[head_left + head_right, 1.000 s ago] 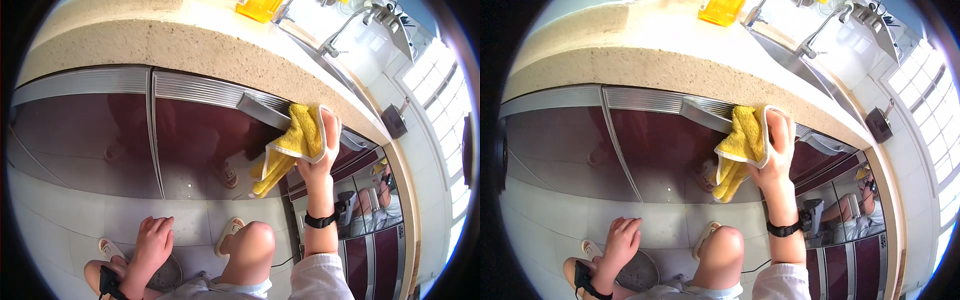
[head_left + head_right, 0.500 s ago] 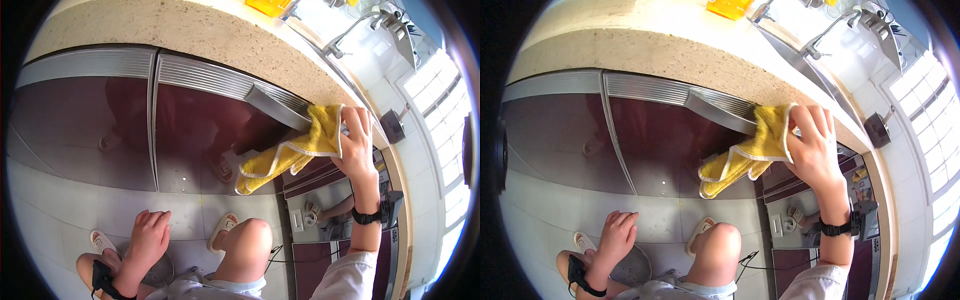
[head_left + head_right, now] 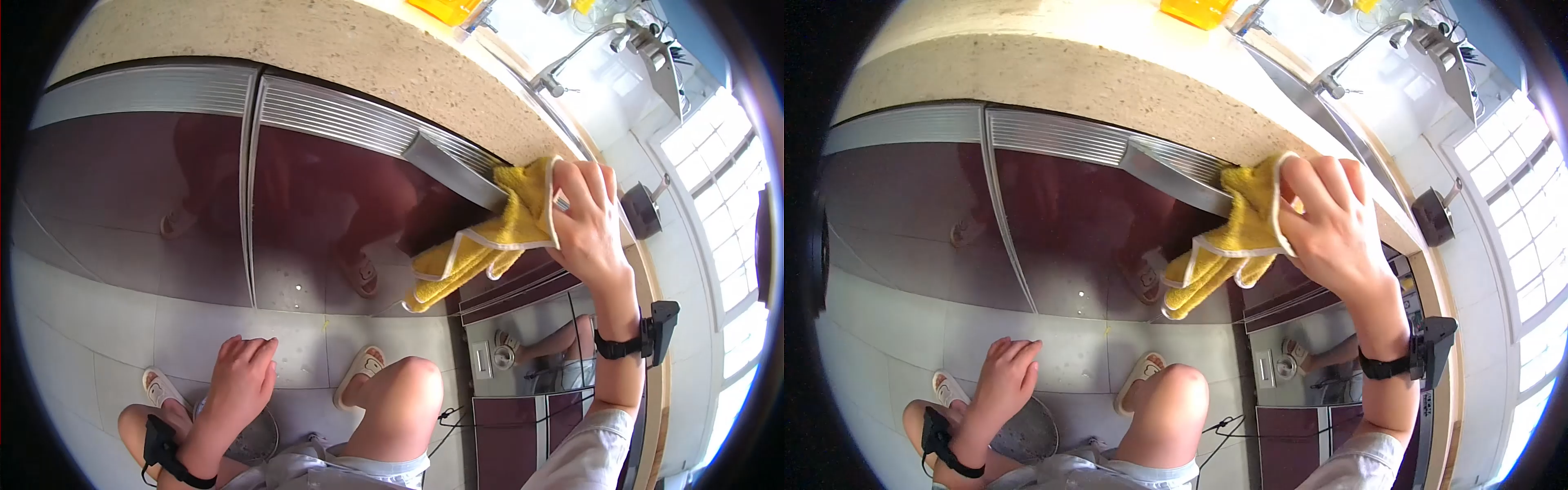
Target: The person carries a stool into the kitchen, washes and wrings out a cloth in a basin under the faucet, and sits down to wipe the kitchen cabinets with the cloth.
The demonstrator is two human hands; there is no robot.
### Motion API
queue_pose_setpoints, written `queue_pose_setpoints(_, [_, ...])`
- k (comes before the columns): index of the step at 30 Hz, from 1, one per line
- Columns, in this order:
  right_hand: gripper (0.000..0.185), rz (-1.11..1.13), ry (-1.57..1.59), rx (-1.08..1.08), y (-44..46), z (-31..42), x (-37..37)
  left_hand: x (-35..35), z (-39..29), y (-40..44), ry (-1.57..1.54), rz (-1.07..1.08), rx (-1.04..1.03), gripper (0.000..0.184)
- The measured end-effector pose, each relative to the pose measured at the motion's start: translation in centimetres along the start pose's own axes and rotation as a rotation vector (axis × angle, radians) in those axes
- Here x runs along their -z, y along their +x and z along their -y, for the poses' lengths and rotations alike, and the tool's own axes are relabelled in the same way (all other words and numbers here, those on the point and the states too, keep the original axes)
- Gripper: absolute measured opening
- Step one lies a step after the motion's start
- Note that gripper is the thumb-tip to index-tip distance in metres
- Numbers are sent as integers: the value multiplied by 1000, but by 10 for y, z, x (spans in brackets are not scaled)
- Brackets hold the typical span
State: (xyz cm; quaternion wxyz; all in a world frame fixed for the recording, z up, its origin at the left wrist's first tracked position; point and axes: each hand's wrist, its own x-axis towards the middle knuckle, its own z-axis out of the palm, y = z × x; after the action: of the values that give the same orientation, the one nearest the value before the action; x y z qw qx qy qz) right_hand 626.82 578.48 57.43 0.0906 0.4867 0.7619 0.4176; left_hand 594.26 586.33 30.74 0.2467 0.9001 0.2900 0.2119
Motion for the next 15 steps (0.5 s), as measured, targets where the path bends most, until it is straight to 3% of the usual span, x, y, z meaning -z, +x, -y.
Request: queue_pose_setpoints(15, [24, -22, 59, -49, -3, 2, -4, 2, 1, -2, 60, -41, -25, 27])
